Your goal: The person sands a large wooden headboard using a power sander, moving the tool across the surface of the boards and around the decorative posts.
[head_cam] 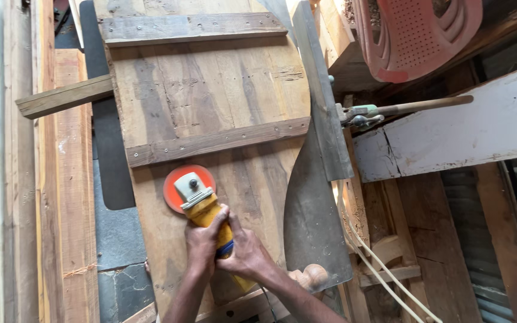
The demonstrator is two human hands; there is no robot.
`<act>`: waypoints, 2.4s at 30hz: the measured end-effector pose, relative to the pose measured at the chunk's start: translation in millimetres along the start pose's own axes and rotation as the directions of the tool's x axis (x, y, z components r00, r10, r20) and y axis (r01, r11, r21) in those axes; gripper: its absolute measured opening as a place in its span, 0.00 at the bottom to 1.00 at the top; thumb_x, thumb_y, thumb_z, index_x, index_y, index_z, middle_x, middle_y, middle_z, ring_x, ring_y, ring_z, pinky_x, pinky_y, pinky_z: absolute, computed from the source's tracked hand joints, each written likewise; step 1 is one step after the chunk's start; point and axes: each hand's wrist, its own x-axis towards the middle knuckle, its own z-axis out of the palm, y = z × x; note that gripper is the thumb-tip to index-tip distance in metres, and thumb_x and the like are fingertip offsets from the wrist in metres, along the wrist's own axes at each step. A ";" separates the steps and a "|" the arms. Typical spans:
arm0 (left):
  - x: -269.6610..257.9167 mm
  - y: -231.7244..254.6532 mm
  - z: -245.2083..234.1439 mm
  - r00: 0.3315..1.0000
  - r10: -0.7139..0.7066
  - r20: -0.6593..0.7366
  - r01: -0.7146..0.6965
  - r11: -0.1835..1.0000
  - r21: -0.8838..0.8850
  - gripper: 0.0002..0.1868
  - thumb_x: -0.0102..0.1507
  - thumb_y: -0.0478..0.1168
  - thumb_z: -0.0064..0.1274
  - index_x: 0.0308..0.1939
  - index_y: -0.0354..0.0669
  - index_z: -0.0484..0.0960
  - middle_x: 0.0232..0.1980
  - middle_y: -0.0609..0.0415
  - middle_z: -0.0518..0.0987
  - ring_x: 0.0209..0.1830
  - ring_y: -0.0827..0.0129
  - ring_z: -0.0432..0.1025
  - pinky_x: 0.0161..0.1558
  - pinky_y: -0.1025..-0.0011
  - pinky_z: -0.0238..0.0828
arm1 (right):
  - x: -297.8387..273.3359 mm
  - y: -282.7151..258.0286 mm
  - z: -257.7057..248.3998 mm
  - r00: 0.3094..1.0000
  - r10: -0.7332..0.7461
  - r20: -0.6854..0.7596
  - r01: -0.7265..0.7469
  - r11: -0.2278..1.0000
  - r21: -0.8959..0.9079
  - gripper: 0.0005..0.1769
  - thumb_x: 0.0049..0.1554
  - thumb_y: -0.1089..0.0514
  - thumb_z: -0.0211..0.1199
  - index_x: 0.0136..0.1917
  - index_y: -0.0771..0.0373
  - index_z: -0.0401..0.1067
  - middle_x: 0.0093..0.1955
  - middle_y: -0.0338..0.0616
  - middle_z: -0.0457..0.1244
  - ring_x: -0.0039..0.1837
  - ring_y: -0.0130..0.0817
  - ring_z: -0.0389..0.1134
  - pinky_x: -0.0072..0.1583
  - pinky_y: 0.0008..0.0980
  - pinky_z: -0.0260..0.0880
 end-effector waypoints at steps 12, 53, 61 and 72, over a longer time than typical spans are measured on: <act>24.0 -18.8 111.8 0.983 -0.018 0.184 -0.030 0.966 0.257 0.24 0.52 0.47 0.70 0.46 0.40 0.81 0.41 0.51 0.86 0.39 0.68 0.83 0.44 0.68 0.81 | -12.8 50.8 -65.5 0.833 0.487 -0.262 -0.474 0.873 0.113 0.65 0.38 0.54 0.74 0.80 0.49 0.37 0.45 0.58 0.72 0.49 0.54 0.77 0.54 0.46 0.80; -53.3 -40.3 56.7 0.976 -0.047 0.212 0.028 0.996 0.089 0.20 0.55 0.42 0.68 0.48 0.38 0.83 0.42 0.52 0.86 0.39 0.68 0.82 0.43 0.69 0.81 | -79.8 42.7 -3.9 0.882 0.431 -0.189 -0.430 0.902 0.048 0.65 0.41 0.54 0.70 0.82 0.57 0.34 0.45 0.61 0.71 0.48 0.54 0.76 0.52 0.44 0.79; -76.0 -57.4 61.6 0.982 -0.083 0.170 0.060 0.989 0.135 0.21 0.54 0.43 0.68 0.48 0.40 0.81 0.41 0.51 0.87 0.39 0.68 0.83 0.43 0.69 0.82 | -99.7 73.7 3.7 0.882 0.399 -0.252 -0.419 0.908 -0.029 0.68 0.40 0.56 0.70 0.82 0.59 0.31 0.48 0.65 0.70 0.52 0.59 0.74 0.58 0.47 0.75; -43.7 -32.0 -30.8 0.986 -0.104 -0.130 0.088 0.988 -0.129 0.22 0.57 0.44 0.65 0.50 0.35 0.84 0.45 0.49 0.87 0.39 0.66 0.81 0.42 0.68 0.81 | -35.2 1.9 32.5 0.998 0.009 0.059 -0.005 0.999 -0.053 0.67 0.41 0.48 0.71 0.84 0.56 0.36 0.49 0.56 0.70 0.48 0.52 0.75 0.55 0.44 0.79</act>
